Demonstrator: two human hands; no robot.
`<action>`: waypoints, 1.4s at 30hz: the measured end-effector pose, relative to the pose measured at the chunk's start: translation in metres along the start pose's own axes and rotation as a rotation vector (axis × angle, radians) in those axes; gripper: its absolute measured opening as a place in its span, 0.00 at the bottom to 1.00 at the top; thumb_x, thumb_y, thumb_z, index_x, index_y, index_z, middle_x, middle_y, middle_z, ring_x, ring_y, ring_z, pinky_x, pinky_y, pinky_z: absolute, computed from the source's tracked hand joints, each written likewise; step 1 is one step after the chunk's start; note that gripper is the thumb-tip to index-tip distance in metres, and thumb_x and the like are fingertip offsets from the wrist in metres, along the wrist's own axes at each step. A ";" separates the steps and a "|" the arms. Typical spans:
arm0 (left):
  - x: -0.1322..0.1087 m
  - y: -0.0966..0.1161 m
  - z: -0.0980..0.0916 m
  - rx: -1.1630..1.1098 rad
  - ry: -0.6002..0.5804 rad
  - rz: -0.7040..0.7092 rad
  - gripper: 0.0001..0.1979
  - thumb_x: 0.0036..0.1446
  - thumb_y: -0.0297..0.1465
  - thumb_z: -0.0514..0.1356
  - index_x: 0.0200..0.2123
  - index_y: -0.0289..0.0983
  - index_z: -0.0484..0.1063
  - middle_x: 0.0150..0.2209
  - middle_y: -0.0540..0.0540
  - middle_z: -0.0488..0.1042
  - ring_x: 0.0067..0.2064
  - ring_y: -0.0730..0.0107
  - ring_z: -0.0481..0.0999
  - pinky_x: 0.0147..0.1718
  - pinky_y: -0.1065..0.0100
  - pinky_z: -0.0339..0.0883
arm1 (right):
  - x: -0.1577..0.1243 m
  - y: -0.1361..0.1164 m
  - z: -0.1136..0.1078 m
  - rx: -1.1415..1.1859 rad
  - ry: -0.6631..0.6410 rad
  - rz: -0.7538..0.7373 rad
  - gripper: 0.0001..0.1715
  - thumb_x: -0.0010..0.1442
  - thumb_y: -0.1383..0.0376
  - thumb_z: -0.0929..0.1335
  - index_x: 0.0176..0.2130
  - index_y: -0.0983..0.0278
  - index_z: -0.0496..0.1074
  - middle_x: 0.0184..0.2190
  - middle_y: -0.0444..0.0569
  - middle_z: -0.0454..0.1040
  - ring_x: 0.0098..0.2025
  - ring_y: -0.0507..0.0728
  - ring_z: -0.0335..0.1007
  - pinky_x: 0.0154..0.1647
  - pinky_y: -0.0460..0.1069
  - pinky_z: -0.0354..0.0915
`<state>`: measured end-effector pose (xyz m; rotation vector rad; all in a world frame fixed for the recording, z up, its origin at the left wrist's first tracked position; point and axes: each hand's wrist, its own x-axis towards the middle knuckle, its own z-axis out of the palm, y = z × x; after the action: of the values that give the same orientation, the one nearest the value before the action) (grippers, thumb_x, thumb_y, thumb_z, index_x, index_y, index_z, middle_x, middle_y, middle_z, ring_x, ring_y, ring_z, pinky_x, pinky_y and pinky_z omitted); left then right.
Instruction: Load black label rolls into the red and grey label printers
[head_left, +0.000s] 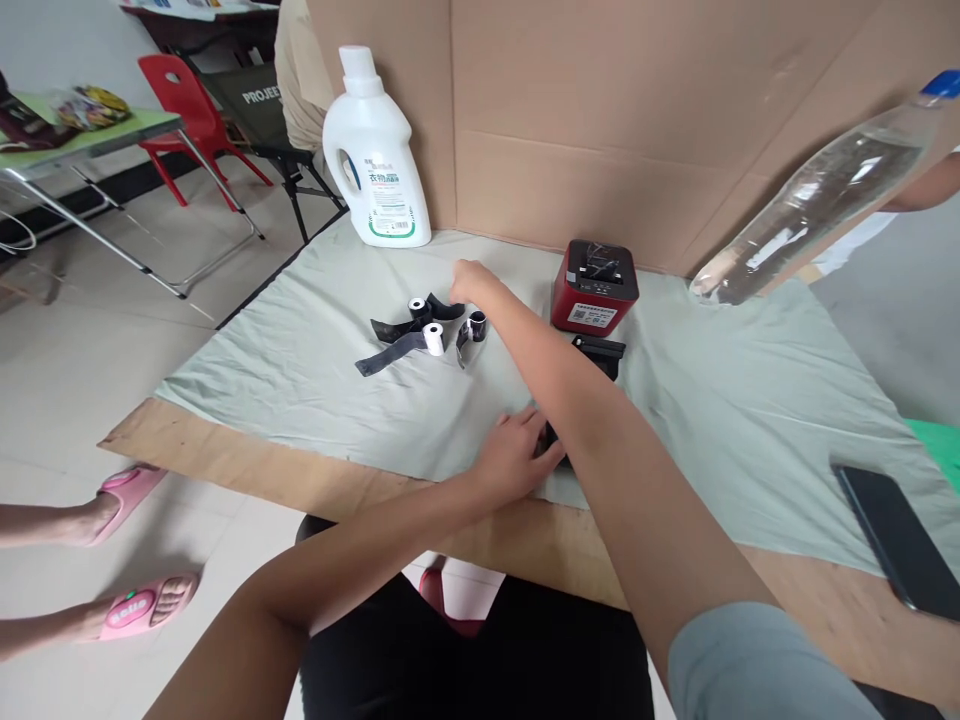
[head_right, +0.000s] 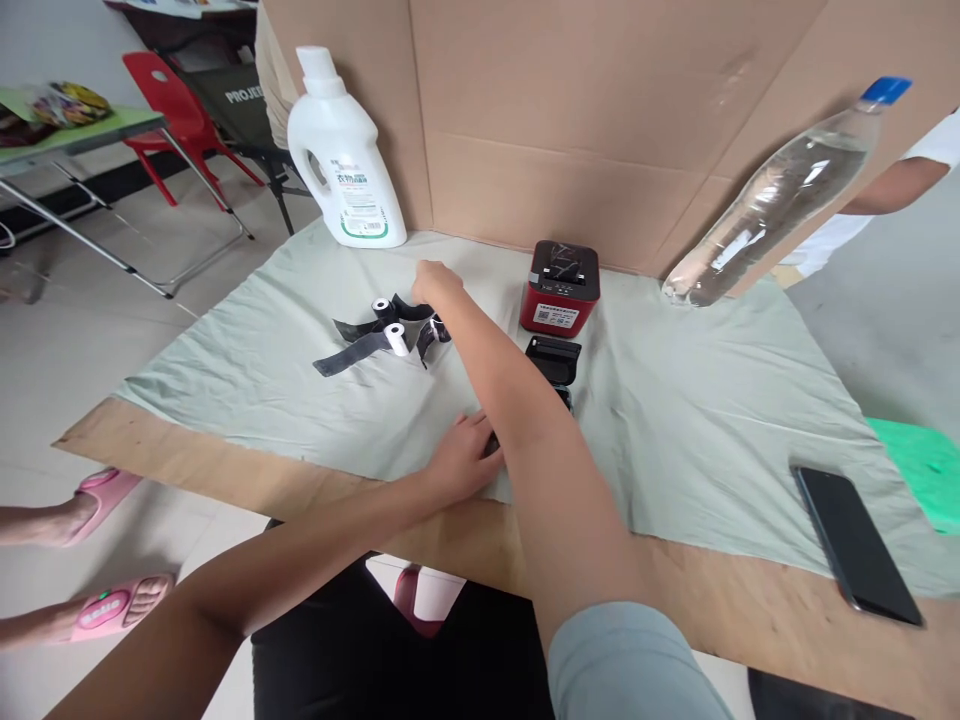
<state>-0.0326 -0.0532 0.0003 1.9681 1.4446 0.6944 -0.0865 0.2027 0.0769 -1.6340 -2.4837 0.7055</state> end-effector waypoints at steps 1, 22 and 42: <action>0.000 0.000 0.000 -0.002 0.001 0.005 0.15 0.70 0.41 0.56 0.48 0.38 0.75 0.40 0.46 0.78 0.42 0.59 0.77 0.45 0.58 0.63 | -0.002 0.004 -0.001 0.025 0.034 -0.001 0.24 0.49 0.76 0.77 0.47 0.67 0.75 0.49 0.59 0.76 0.51 0.68 0.76 0.53 0.63 0.73; 0.010 -0.014 -0.006 -0.109 0.265 0.299 0.29 0.64 0.36 0.64 0.67 0.41 0.68 0.41 0.47 0.73 0.36 0.69 0.72 0.41 0.65 0.73 | -0.271 0.207 0.014 0.441 0.433 -0.254 0.13 0.62 0.59 0.70 0.47 0.59 0.73 0.42 0.49 0.77 0.36 0.57 0.68 0.39 0.54 0.66; 0.015 -0.012 0.010 -0.059 0.285 0.530 0.13 0.71 0.35 0.59 0.46 0.41 0.84 0.36 0.46 0.78 0.35 0.72 0.77 0.36 0.70 0.72 | -0.260 0.207 0.027 0.345 0.537 -0.194 0.09 0.61 0.62 0.71 0.39 0.56 0.84 0.37 0.50 0.65 0.39 0.61 0.68 0.47 0.61 0.71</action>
<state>-0.0287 -0.0372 -0.0143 2.2943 1.0271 1.2757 0.1913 0.0299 0.0111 -1.2357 -1.9723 0.5414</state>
